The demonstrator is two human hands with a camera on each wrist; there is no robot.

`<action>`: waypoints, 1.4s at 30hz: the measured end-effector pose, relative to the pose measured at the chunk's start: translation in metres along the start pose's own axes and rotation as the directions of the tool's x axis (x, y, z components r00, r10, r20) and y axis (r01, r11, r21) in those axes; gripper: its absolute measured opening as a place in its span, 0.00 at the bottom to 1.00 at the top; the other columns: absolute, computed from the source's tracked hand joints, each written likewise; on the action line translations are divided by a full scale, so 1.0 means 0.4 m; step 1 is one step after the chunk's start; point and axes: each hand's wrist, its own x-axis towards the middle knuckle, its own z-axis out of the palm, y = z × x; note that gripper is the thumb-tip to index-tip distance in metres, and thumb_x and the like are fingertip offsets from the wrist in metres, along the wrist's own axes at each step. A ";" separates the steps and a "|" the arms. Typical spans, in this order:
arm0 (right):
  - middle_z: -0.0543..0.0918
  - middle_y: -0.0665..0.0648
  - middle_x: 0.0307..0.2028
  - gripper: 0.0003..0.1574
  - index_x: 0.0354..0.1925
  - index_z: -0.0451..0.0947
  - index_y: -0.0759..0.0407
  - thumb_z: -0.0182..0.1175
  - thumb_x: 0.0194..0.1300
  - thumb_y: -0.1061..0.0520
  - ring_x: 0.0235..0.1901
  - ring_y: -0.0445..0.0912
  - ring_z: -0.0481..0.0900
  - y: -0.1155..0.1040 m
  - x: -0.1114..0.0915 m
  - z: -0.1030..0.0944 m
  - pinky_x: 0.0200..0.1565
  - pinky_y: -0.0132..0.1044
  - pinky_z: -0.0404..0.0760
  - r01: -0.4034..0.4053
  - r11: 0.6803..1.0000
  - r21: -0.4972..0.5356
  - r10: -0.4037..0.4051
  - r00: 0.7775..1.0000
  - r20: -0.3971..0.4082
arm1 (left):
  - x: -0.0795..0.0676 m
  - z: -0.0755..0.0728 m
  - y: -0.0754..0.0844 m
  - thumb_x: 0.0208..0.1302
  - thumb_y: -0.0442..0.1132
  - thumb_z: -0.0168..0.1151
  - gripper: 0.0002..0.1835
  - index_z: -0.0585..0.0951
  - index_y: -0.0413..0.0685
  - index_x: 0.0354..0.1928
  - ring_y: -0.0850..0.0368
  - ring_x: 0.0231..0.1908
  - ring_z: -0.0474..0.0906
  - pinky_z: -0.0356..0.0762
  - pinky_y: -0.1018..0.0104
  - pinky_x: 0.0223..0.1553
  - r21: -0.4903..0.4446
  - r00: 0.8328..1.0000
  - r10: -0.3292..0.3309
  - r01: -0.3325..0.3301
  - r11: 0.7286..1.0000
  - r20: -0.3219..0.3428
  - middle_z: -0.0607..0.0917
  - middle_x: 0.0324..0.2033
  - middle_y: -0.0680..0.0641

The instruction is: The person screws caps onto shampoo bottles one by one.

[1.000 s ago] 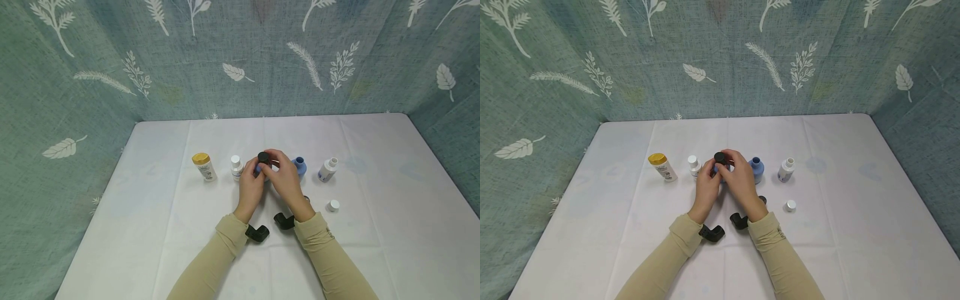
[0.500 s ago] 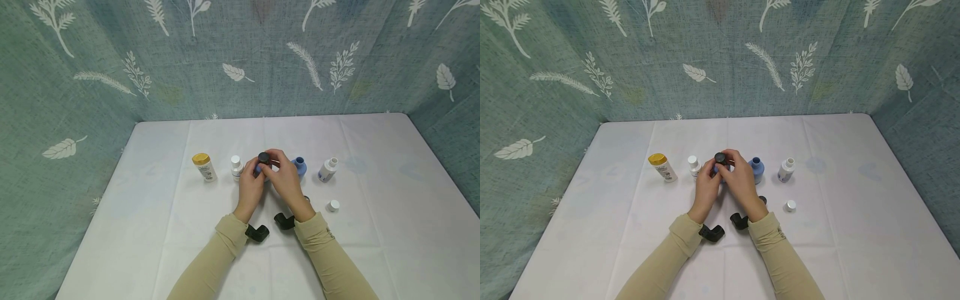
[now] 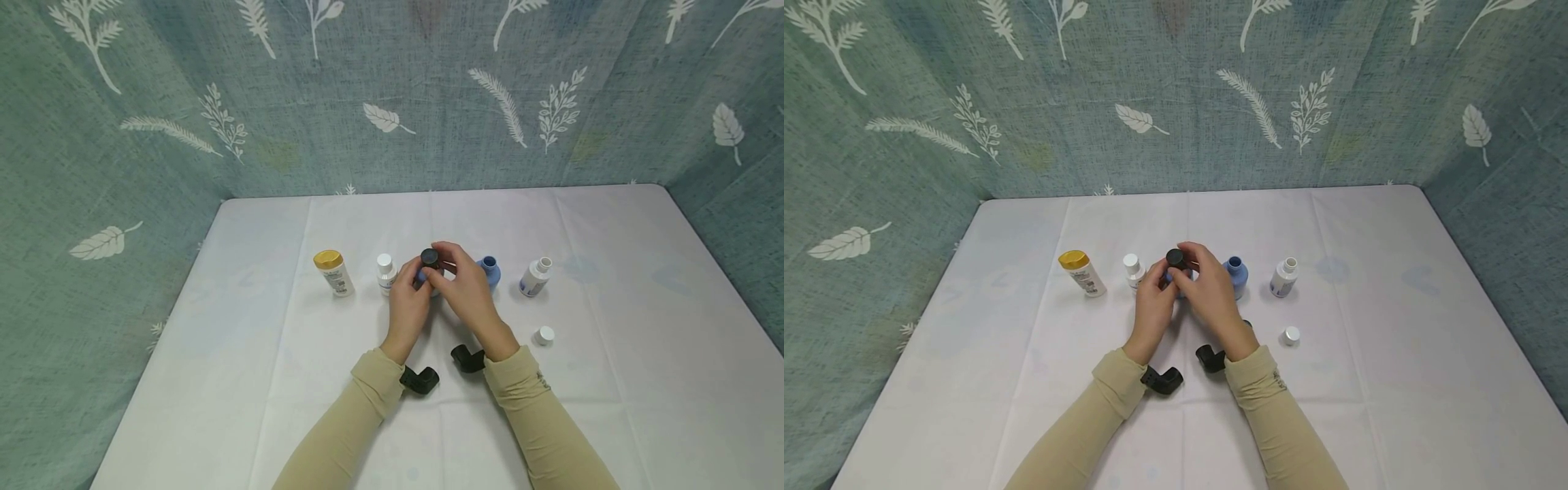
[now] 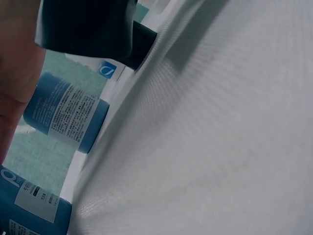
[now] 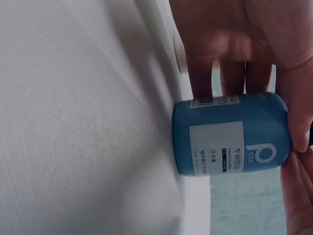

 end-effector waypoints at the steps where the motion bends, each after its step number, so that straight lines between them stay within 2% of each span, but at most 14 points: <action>1: 0.74 0.52 0.52 0.29 0.56 0.68 0.54 0.61 0.57 0.52 0.49 0.43 0.73 0.000 0.000 -0.002 0.49 0.33 0.72 0.009 1.000 -0.005 -0.009 1.000 0.009 | 0.000 0.000 0.000 0.59 0.38 0.59 0.15 0.77 0.50 0.49 0.61 0.51 0.70 0.68 0.66 0.51 0.002 1.000 0.003 -0.003 1.000 0.000 0.76 0.48 0.52; 7: 0.74 0.51 0.52 0.25 0.56 0.70 0.52 0.59 0.59 0.53 0.49 0.42 0.74 0.002 0.000 -0.009 0.49 0.34 0.72 0.050 0.999 -0.019 -0.050 0.998 0.025 | 0.002 0.002 0.000 0.58 0.36 0.59 0.17 0.76 0.48 0.51 0.61 0.52 0.69 0.67 0.67 0.52 0.009 1.000 -0.008 0.008 1.000 0.001 0.76 0.49 0.51; 16: 0.76 0.52 0.48 0.24 0.53 0.72 0.53 0.60 0.57 0.52 0.47 0.43 0.75 0.004 0.002 -0.005 0.47 0.34 0.74 0.017 1.000 0.007 -0.017 1.000 -0.022 | 0.004 0.002 0.000 0.58 0.36 0.59 0.17 0.76 0.50 0.52 0.62 0.52 0.69 0.67 0.66 0.53 0.009 1.000 0.001 -0.001 1.000 0.008 0.76 0.49 0.53; 23: 0.77 0.53 0.47 0.24 0.51 0.72 0.56 0.62 0.56 0.52 0.46 0.43 0.75 0.009 0.003 0.004 0.46 0.32 0.74 0.023 1.000 -0.011 -0.024 0.998 -0.051 | 0.005 0.001 0.000 0.59 0.37 0.59 0.16 0.77 0.51 0.51 0.63 0.52 0.69 0.67 0.67 0.52 0.058 1.000 -0.011 0.011 0.998 0.007 0.76 0.49 0.55; 30: 0.75 0.52 0.50 0.29 0.55 0.69 0.54 0.62 0.55 0.53 0.48 0.42 0.74 0.007 0.003 0.000 0.48 0.31 0.72 0.029 0.999 -0.021 -0.029 1.000 -0.009 | 0.004 0.000 0.000 0.58 0.42 0.59 0.16 0.77 0.53 0.50 0.64 0.51 0.69 0.68 0.67 0.51 0.038 1.000 -0.022 0.022 0.999 0.006 0.76 0.48 0.57; 36: 0.73 0.49 0.53 0.27 0.58 0.68 0.50 0.59 0.59 0.53 0.48 0.40 0.74 0.008 0.001 -0.006 0.49 0.30 0.71 0.028 0.999 -0.030 -0.027 0.999 0.039 | 0.002 -0.002 0.002 0.58 0.39 0.59 0.17 0.77 0.50 0.51 0.64 0.52 0.69 0.67 0.68 0.51 0.049 0.999 -0.031 0.030 0.998 0.008 0.76 0.49 0.55; 42: 0.74 0.48 0.52 0.25 0.57 0.69 0.49 0.58 0.60 0.52 0.48 0.40 0.74 0.008 -0.001 -0.006 0.48 0.31 0.72 0.024 0.999 -0.034 -0.023 0.999 0.029 | -0.001 -0.003 0.005 0.59 0.38 0.59 0.18 0.76 0.51 0.52 0.66 0.52 0.68 0.67 0.70 0.51 0.047 0.998 -0.052 0.051 0.998 0.020 0.75 0.50 0.56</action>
